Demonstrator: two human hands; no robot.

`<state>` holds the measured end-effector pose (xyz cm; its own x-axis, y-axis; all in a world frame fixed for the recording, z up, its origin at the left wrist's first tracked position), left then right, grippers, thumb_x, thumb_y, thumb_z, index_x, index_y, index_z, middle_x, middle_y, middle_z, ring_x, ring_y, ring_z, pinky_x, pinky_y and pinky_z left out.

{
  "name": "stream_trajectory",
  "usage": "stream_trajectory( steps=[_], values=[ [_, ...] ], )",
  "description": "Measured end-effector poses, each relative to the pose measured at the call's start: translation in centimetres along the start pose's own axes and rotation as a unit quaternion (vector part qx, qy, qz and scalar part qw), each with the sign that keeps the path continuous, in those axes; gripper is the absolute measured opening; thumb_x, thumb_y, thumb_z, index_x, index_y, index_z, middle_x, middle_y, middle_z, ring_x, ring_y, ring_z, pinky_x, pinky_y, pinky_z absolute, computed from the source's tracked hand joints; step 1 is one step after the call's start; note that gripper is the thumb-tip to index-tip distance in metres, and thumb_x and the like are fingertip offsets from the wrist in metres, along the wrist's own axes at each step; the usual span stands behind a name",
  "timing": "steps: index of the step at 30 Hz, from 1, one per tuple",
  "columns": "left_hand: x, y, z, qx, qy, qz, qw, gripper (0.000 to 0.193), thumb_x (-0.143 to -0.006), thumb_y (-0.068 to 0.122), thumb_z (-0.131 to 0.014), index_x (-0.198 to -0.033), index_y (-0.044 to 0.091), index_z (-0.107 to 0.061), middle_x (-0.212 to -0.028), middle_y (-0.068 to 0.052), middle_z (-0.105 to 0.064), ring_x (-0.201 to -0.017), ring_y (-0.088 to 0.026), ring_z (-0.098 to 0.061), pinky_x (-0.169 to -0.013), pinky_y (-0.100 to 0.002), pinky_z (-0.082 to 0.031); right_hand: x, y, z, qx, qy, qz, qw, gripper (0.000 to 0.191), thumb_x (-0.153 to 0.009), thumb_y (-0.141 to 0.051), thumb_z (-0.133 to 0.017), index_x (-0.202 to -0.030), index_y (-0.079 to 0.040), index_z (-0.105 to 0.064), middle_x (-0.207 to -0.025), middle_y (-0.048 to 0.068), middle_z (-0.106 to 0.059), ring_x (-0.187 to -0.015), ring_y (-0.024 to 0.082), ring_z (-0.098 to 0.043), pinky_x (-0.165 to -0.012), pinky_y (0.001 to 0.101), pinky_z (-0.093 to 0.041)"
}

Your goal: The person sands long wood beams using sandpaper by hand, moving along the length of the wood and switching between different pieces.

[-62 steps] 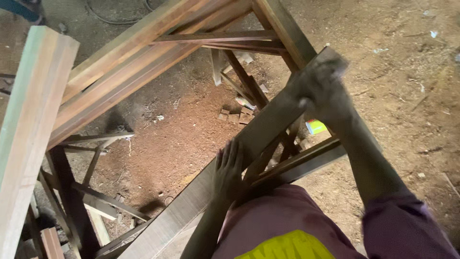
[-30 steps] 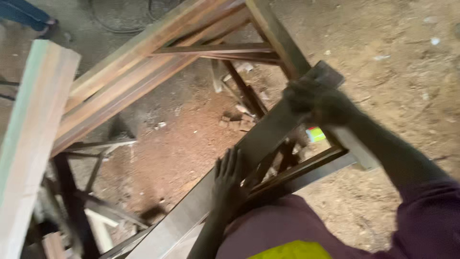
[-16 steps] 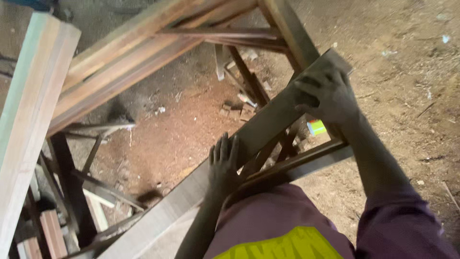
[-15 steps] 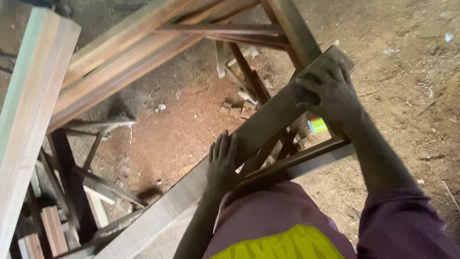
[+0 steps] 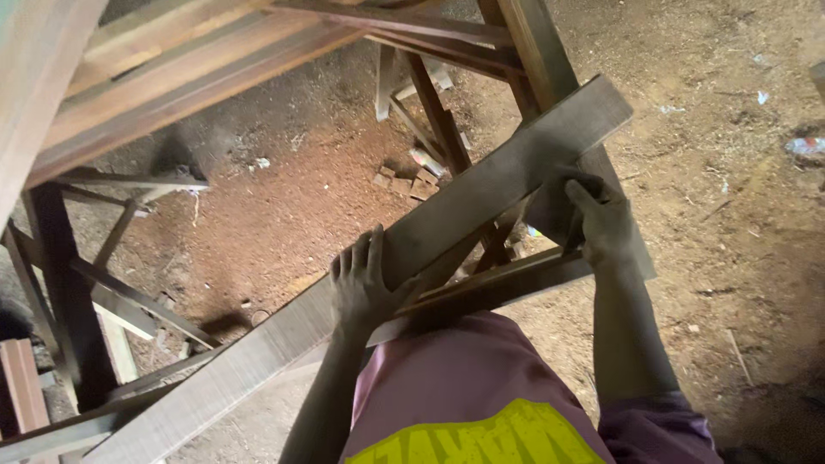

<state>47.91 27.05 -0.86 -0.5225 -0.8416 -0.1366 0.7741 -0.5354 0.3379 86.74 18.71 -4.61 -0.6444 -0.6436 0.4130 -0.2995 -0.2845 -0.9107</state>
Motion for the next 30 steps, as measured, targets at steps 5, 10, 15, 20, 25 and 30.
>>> stream_trajectory(
  steps=[5, 10, 15, 20, 25, 30],
  values=[
    [-0.2, 0.0, 0.4, -0.001, -0.024, 0.015, 1.0, 0.112, -0.073, 0.07, -0.077, -0.156, 0.006, -0.038, -0.142, -0.02, -0.052, -0.123, -0.042, -0.052, -0.105, -0.058, -0.039, -1.1, 0.8, 0.5, -0.205, 0.093, -0.048, 0.973, 0.029, -0.095, -0.005, -0.066, -0.124, -0.001, -0.069, -0.116, 0.014, -0.073, -0.1, 0.023, -0.073, -0.088, 0.0333, -0.062],
    [-0.3, 0.1, 0.7, 0.003, -0.023, 0.008, 1.0, 0.112, -0.074, 0.073, -0.077, -0.155, 0.006, -0.038, -0.142, -0.021, -0.052, -0.125, -0.041, -0.052, -0.106, -0.058, -0.039, -1.9, 1.2, -0.1, -0.169, 0.179, -0.023, 0.969, 0.041, -0.083, 0.005, -0.071, -0.119, -0.004, -0.055, -0.114, 0.017, -0.067, -0.101, 0.03, -0.071, -0.086, 0.0418, -0.065],
    [-0.4, 0.6, 0.6, -0.018, -0.014, -0.006, 1.0, 0.119, -0.064, 0.076, -0.079, -0.153, 0.008, -0.037, -0.142, -0.025, -0.049, -0.123, -0.044, -0.05, -0.101, -0.062, -0.037, -2.5, 2.5, -0.4, -0.133, 0.144, 0.069, 0.978, 0.047, -0.082, 0.009, -0.084, -0.123, 0.001, -0.06, -0.122, 0.017, -0.07, -0.105, 0.028, -0.074, -0.091, 0.0358, -0.068],
    [-0.7, 1.0, 0.8, -0.03, -0.064, 0.012, 0.997, 0.112, -0.071, 0.069, -0.081, -0.154, 0.011, -0.033, -0.135, -0.022, -0.05, -0.12, -0.042, -0.05, -0.101, -0.061, -0.04, -2.1, 2.9, 0.1, -0.261, 0.046, 0.156, 0.951, 0.024, -0.092, 0.011, -0.073, -0.113, 0.003, -0.067, -0.111, 0.018, -0.071, -0.099, 0.029, -0.072, -0.087, 0.0398, -0.064],
    [-2.2, 0.4, 2.3, 0.006, -0.178, 0.041, 0.983, 0.111, -0.063, 0.059, -0.087, -0.152, 0.013, -0.039, -0.129, -0.021, -0.055, -0.116, -0.042, -0.055, -0.1, -0.056, -0.043, 0.0, 2.5, 2.4, -0.234, 0.197, 0.143, 0.941, 0.021, -0.089, 0.006, -0.068, -0.105, -0.007, -0.067, -0.104, 0.011, -0.073, -0.093, 0.026, -0.074, -0.079, 0.0414, -0.065],
    [-3.7, 0.4, 4.0, 0.162, -0.344, 0.077, 0.922, 0.12, -0.056, 0.051, -0.093, -0.156, 0.012, -0.038, -0.128, -0.018, -0.063, -0.112, -0.035, -0.065, -0.102, -0.043, -0.051, 3.4, -1.3, 1.9, 0.08, 0.305, 0.411, 0.855, 0.009, -0.107, -0.002, -0.069, -0.112, 0.0, -0.061, -0.111, 0.016, -0.069, -0.1, 0.029, -0.068, -0.087, 0.0399, -0.062]
  ],
)
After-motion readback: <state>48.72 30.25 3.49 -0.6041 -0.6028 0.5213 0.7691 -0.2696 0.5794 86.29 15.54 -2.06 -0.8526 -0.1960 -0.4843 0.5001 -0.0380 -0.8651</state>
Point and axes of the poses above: each hand's wrist, its own x-axis away from the middle knuckle, its own z-axis out of the back of the hand, y = z × x, the point moved 4 cm from there along -x, towards the middle knuckle
